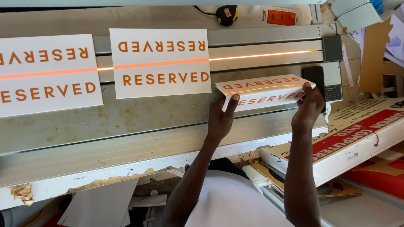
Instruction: Heating and bending plastic 'RESERVED' signs into a triangular shape using a heat strip machine.
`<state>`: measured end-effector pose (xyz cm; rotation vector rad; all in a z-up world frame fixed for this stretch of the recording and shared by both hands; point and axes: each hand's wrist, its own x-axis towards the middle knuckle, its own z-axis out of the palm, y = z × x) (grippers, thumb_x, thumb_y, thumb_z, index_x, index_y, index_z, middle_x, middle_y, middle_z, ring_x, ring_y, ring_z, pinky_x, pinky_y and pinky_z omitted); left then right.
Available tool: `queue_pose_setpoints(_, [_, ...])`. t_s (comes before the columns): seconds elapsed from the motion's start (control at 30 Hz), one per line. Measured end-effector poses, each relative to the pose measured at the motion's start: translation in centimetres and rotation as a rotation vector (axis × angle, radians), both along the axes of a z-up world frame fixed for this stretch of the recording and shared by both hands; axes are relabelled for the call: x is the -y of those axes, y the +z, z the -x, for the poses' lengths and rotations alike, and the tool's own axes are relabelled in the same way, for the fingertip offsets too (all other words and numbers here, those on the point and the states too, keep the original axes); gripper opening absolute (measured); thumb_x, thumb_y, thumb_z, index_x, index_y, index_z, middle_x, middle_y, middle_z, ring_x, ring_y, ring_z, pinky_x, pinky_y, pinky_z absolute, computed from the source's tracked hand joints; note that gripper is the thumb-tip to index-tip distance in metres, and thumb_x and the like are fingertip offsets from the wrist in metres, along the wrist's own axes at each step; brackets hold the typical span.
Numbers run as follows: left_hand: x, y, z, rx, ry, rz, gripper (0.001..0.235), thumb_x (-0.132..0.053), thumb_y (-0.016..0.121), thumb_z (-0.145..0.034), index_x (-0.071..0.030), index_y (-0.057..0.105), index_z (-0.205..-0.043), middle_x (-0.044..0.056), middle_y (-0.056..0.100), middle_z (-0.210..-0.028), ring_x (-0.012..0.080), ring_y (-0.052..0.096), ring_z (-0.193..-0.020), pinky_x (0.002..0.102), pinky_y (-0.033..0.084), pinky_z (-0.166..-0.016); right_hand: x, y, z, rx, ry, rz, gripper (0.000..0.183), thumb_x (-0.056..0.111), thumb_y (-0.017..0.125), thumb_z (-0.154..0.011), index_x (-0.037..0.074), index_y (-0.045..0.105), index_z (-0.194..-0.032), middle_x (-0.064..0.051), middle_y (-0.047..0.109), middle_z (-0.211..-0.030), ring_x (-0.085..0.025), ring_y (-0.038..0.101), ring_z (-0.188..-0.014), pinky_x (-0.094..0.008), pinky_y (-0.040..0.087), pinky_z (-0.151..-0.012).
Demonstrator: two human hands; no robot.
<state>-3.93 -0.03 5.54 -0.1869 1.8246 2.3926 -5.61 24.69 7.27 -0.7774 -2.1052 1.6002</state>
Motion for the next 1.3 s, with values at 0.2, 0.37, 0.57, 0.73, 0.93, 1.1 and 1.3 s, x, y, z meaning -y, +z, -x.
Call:
queue_pose_setpoints(0.2, [1.2, 2.7, 0.0, 0.069, -0.027, -0.058, 0.055, -0.065, 0.051, -0.118, -0.016, 0.066, -0.098, -0.005, 0.047, -0.082, 0.0084, 0.048, -0.086, 0.032, 0.044, -0.086, -0.7, -0.6, -0.3, -0.003, 0.025, 0.017, 0.037, 0.051, 0.077, -0.115, 0.016, 0.067, -0.107, -0.002, 0.064, -0.100, -0.013, 0.065, -0.098, -0.037, 0.051, -0.096])
queue_pose_setpoints(0.37, [0.2, -2.3, 0.7, 0.079, -0.052, -0.042, 0.058, -0.065, 0.053, -0.118, -0.010, 0.071, -0.110, -0.002, 0.052, -0.085, 0.0107, 0.049, -0.088, 0.034, 0.045, -0.088, -3.1, -1.5, 0.2, 0.058, 0.060, 0.134, 0.035, 0.051, 0.073, -0.115, 0.016, 0.068, -0.113, 0.000, 0.063, -0.104, -0.014, 0.064, -0.103, -0.037, 0.048, -0.100])
queue_pose_setpoints(0.57, [-0.5, -3.9, 1.1, 0.065, -0.053, -0.006, 0.058, -0.064, 0.057, -0.117, -0.008, 0.069, -0.118, -0.001, 0.051, -0.087, 0.0103, 0.048, -0.088, 0.035, 0.045, -0.086, -4.6, -1.0, 1.0, 0.126, 0.171, 0.239, 0.049, 0.059, 0.070, -0.116, 0.011, 0.071, -0.119, -0.004, 0.059, -0.100, -0.018, 0.064, -0.101, -0.037, 0.050, -0.103])
queue_pose_setpoints(0.73, [-0.7, -3.3, 1.0, 0.053, -0.029, -0.021, 0.053, -0.063, 0.056, -0.118, -0.012, 0.067, -0.111, -0.004, 0.047, -0.085, 0.0084, 0.043, -0.083, 0.033, 0.043, -0.081, -7.4, -3.1, 1.7, 0.105, 0.265, 0.364, 0.032, 0.045, 0.073, -0.116, 0.014, 0.074, -0.110, 0.002, 0.061, -0.092, -0.011, 0.073, -0.092, -0.031, 0.060, -0.095])
queue_pose_setpoints(0.93, [-0.9, -2.7, 1.2, 0.034, -0.015, 0.005, 0.047, -0.059, 0.055, -0.119, -0.013, 0.061, -0.109, -0.006, 0.043, -0.086, 0.0077, 0.041, -0.085, 0.031, 0.041, -0.083, -11.0, -6.4, 2.1, 0.067, 0.382, 0.448, 0.032, 0.043, 0.071, -0.117, 0.012, 0.077, -0.120, -0.004, 0.080, -0.114, -0.014, 0.083, -0.109, -0.033, 0.067, -0.107])
queue_pose_setpoints(1.1, [-0.7, -1.3, 1.3, 0.018, 0.009, 0.040, 0.040, -0.050, 0.056, -0.119, -0.018, 0.053, -0.096, -0.006, 0.037, -0.082, 0.0078, 0.039, -0.080, 0.030, 0.038, -0.077, -12.2, -8.2, 2.4, 0.046, 0.381, 0.441, 0.034, 0.039, 0.070, -0.118, 0.007, 0.079, -0.122, -0.007, 0.080, -0.111, -0.020, 0.084, -0.107, -0.038, 0.068, -0.108])
queue_pose_setpoints(1.3, [-0.7, -2.3, 1.6, 0.018, 0.011, 0.051, 0.041, -0.052, 0.054, -0.121, -0.020, 0.053, -0.094, -0.009, 0.035, -0.080, 0.0043, 0.037, -0.077, 0.028, 0.038, -0.075, -12.0, -8.1, 2.0, 0.035, 0.388, 0.457, 0.035, 0.037, 0.069, -0.119, 0.004, 0.080, -0.123, -0.009, 0.081, -0.115, -0.022, 0.084, -0.111, -0.042, 0.067, -0.111])
